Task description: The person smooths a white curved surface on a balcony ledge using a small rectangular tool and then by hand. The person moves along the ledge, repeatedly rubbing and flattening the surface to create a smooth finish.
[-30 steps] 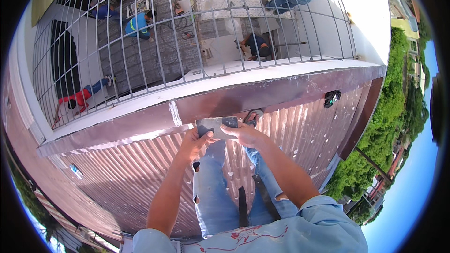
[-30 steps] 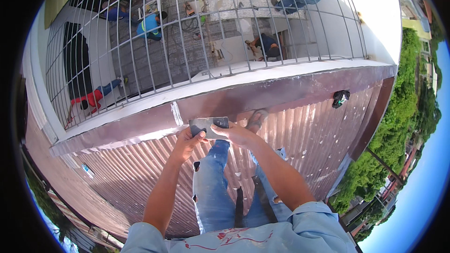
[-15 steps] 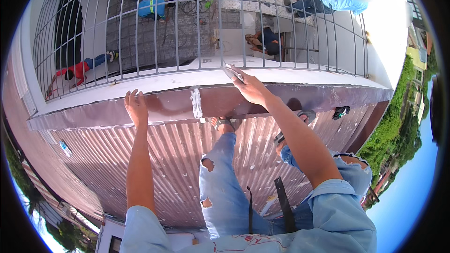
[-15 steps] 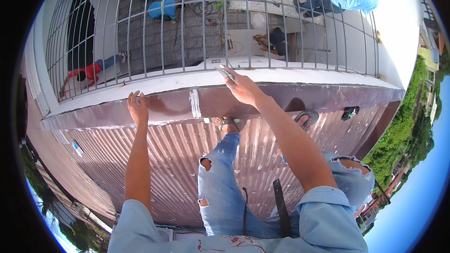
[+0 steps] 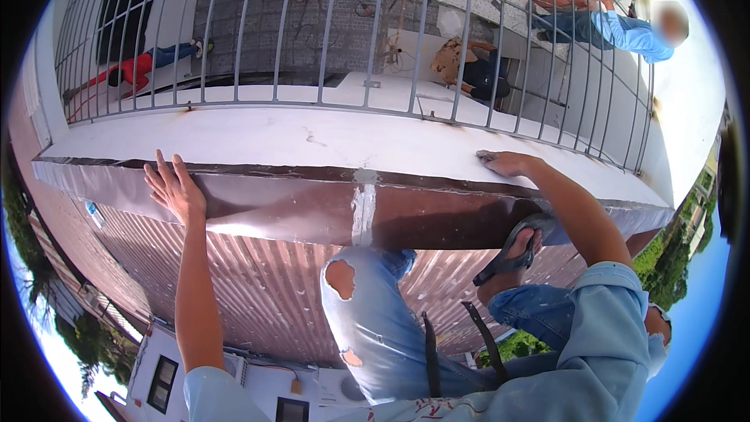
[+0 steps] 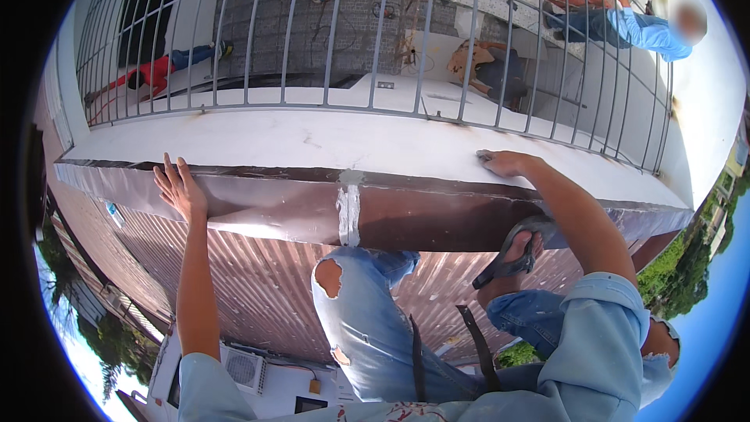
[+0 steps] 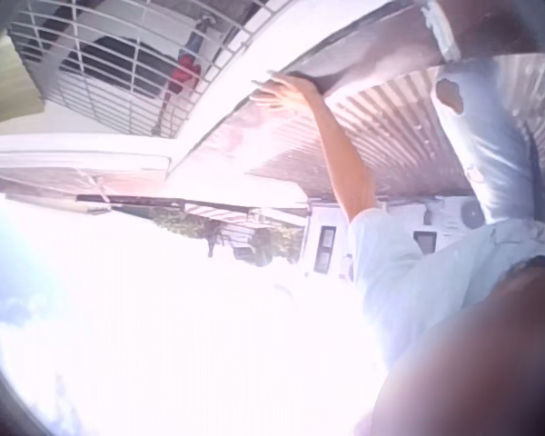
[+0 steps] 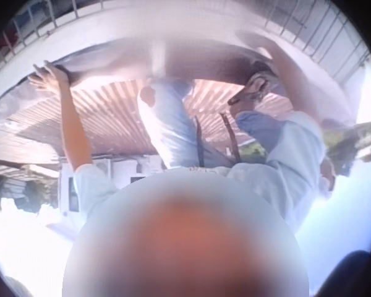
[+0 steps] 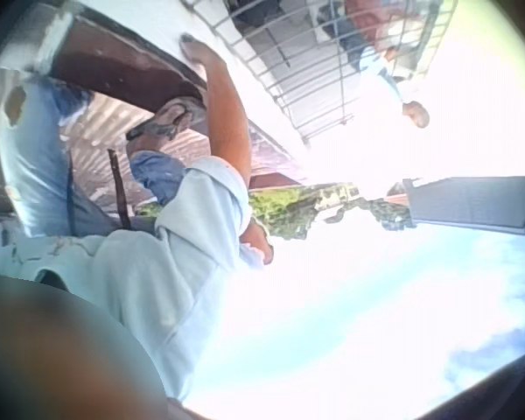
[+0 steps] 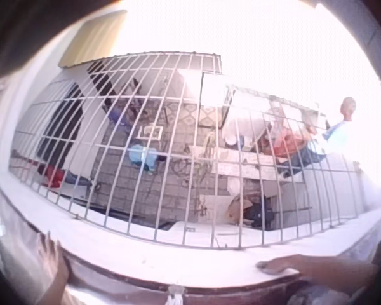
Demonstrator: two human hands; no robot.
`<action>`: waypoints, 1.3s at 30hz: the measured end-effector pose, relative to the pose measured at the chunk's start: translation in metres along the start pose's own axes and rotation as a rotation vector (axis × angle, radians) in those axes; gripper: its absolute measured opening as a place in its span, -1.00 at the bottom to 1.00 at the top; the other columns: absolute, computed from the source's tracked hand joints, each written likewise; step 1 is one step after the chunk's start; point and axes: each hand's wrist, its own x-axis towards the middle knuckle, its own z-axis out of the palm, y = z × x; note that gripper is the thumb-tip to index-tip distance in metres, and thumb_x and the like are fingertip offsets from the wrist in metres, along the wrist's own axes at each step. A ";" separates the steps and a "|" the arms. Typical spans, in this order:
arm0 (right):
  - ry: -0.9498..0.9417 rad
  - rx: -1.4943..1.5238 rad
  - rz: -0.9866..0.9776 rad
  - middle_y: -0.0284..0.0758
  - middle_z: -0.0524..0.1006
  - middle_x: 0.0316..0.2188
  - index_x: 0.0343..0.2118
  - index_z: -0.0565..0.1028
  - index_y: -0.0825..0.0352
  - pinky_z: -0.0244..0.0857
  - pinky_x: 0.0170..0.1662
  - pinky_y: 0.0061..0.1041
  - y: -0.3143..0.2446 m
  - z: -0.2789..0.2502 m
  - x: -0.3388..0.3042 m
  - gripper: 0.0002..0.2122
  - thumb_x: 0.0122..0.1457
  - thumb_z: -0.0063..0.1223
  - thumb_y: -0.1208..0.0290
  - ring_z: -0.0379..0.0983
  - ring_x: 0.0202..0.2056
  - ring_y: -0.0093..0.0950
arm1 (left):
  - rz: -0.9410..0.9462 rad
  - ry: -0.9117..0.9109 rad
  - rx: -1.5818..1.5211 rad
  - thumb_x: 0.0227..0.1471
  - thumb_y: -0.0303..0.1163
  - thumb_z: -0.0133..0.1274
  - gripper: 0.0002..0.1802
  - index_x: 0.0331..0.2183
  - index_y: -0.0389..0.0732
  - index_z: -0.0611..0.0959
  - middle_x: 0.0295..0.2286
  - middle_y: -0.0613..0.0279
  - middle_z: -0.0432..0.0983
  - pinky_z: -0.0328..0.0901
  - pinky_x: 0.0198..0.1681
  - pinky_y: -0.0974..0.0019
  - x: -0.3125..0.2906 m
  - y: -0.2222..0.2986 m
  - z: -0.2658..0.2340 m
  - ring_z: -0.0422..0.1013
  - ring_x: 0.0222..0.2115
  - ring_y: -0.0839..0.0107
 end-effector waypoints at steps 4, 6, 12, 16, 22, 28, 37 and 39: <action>-0.037 0.269 -0.009 -0.20 -0.17 0.52 0.48 -0.07 0.22 -0.35 0.52 -0.16 0.005 0.016 0.082 -0.31 0.44 -0.52 -0.13 -0.27 0.51 -0.23 | -0.033 -0.010 -0.008 0.31 0.32 -0.35 -0.21 0.39 0.13 0.23 0.43 -0.04 -0.14 -0.39 0.43 -0.21 0.003 0.003 0.006 -0.27 0.44 -0.07; -0.018 0.193 0.037 -0.21 -0.24 0.52 0.48 -0.09 0.26 -0.38 0.52 -0.14 -0.039 0.011 0.129 -0.30 0.45 -0.57 -0.13 -0.34 0.51 -0.18 | -0.035 -0.009 -0.004 0.31 0.33 -0.36 -0.20 0.39 0.12 0.24 0.43 -0.04 -0.14 -0.40 0.43 -0.21 0.004 0.005 0.007 -0.27 0.44 -0.08; 0.013 0.164 -0.408 -0.29 -0.24 0.53 0.49 -0.11 0.17 -0.40 0.51 0.00 -0.295 -0.016 0.209 -0.29 0.41 -0.61 -0.17 -0.36 0.51 -0.15 | -0.029 -0.012 -0.013 0.31 0.30 -0.34 -0.22 0.38 0.10 0.27 0.42 -0.09 -0.13 -0.39 0.41 -0.28 0.003 0.010 0.002 -0.27 0.43 -0.14; -0.057 0.216 -0.651 -0.24 -0.23 0.53 0.49 -0.15 0.26 -0.46 0.52 -0.18 -0.328 -0.013 0.174 -0.30 0.45 -0.57 -0.12 -0.40 0.52 -0.26 | -0.010 -0.004 -0.034 0.32 0.28 -0.31 -0.24 0.37 0.12 0.27 0.42 -0.09 -0.13 -0.38 0.41 -0.28 0.004 0.006 -0.001 -0.27 0.43 -0.14; -0.123 0.265 -0.158 -0.30 -0.29 0.53 0.50 -0.18 0.18 -0.47 0.53 -0.27 -0.149 -0.020 0.024 -0.33 0.46 -0.57 -0.11 -0.43 0.52 -0.37 | 0.010 -0.015 -0.004 0.31 0.30 -0.33 -0.23 0.36 0.10 0.29 0.41 -0.11 -0.12 -0.37 0.41 -0.31 0.005 0.009 -0.006 -0.25 0.43 -0.14; -0.136 0.270 0.226 -0.25 -0.12 0.50 0.49 -0.10 0.18 -0.29 0.49 -0.35 -0.109 -0.010 0.015 -0.30 0.45 -0.58 -0.18 -0.18 0.48 -0.39 | -0.003 -0.040 0.030 0.32 0.08 -0.19 -0.31 0.30 -0.12 0.34 0.37 -0.30 -0.08 -0.34 0.38 -0.38 0.007 0.018 -0.017 -0.20 0.39 -0.30; -0.446 0.634 -0.610 -0.40 -0.15 0.52 0.51 -0.12 0.09 -0.36 0.49 -0.43 -0.379 -0.047 0.087 -0.42 0.52 -0.43 0.04 -0.27 0.50 -0.47 | -0.018 -0.052 -0.125 0.30 0.09 -0.18 -0.27 0.31 -0.16 0.28 0.37 -0.34 -0.16 -0.42 0.41 -0.38 0.001 0.010 -0.026 -0.29 0.41 -0.28; -0.506 0.595 -0.712 -0.35 -0.21 0.52 0.50 -0.14 0.10 -0.42 0.50 -0.37 -0.384 -0.048 0.074 -0.42 0.52 -0.49 0.02 -0.36 0.50 -0.41 | 0.022 0.042 -0.121 0.29 0.10 -0.16 -0.29 0.30 -0.13 0.31 0.36 -0.33 -0.12 -0.40 0.41 -0.38 -0.002 0.014 -0.021 -0.22 0.39 -0.31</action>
